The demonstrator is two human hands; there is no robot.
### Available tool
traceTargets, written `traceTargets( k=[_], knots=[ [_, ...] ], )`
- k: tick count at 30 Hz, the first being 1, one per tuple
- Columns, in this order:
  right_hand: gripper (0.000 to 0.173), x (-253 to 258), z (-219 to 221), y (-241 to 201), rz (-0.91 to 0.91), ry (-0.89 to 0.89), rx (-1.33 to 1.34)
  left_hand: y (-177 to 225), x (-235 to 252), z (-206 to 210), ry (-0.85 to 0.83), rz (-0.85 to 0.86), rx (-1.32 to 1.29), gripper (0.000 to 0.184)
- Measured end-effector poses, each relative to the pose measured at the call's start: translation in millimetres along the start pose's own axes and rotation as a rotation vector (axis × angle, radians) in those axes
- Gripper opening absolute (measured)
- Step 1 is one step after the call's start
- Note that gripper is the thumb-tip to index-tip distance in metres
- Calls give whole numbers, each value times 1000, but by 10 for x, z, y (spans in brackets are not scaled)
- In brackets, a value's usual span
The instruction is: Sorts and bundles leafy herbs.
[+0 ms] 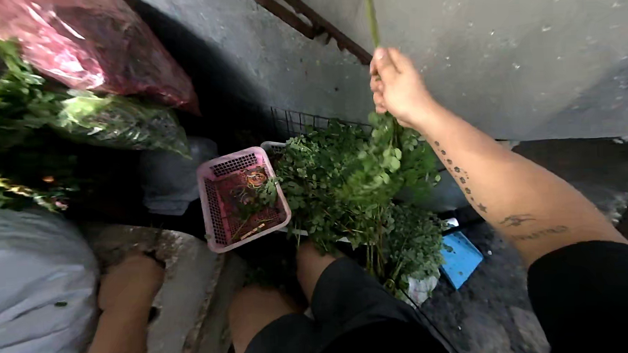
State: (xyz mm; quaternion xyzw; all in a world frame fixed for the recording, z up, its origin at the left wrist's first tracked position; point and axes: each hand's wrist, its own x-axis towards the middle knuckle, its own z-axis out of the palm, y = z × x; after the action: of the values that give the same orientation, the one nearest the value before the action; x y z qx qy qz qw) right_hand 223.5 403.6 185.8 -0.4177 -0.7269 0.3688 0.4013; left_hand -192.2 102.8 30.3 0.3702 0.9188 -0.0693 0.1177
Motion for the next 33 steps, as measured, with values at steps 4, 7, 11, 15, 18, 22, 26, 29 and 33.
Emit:
traceTargets(
  k=[4,7,11,15,18,22,26,29,33],
  knots=[
    [38,-147,-68,-108,52,-6,38,180,-105,-226,-99,-62,52,59],
    [37,-123,-210,-179,131,210,213,-74,209,214,62,25,132,57],
    [36,-61,-145,-60,421,193,242,187,-23,70,105,-72,115,46],
    [36,-53,113,186,582,97,154,324,-259,-175,58,177,-276,45],
    [46,-36,206,144,511,-16,-7,524,-544,-214,-12,280,-643,48],
    [48,-481,154,98,148,-392,-485,963,-940,116,-254,625,-1065,45],
    [39,-1181,199,97,-97,-593,-785,1771,-1229,253,-476,914,-1019,52],
    [38,-1389,131,285,-176,-615,-950,2283,-1314,180,-515,955,-978,45],
    [41,-1356,4,522,-237,-580,-1072,2661,-1200,104,-505,960,-916,41]
  ],
)
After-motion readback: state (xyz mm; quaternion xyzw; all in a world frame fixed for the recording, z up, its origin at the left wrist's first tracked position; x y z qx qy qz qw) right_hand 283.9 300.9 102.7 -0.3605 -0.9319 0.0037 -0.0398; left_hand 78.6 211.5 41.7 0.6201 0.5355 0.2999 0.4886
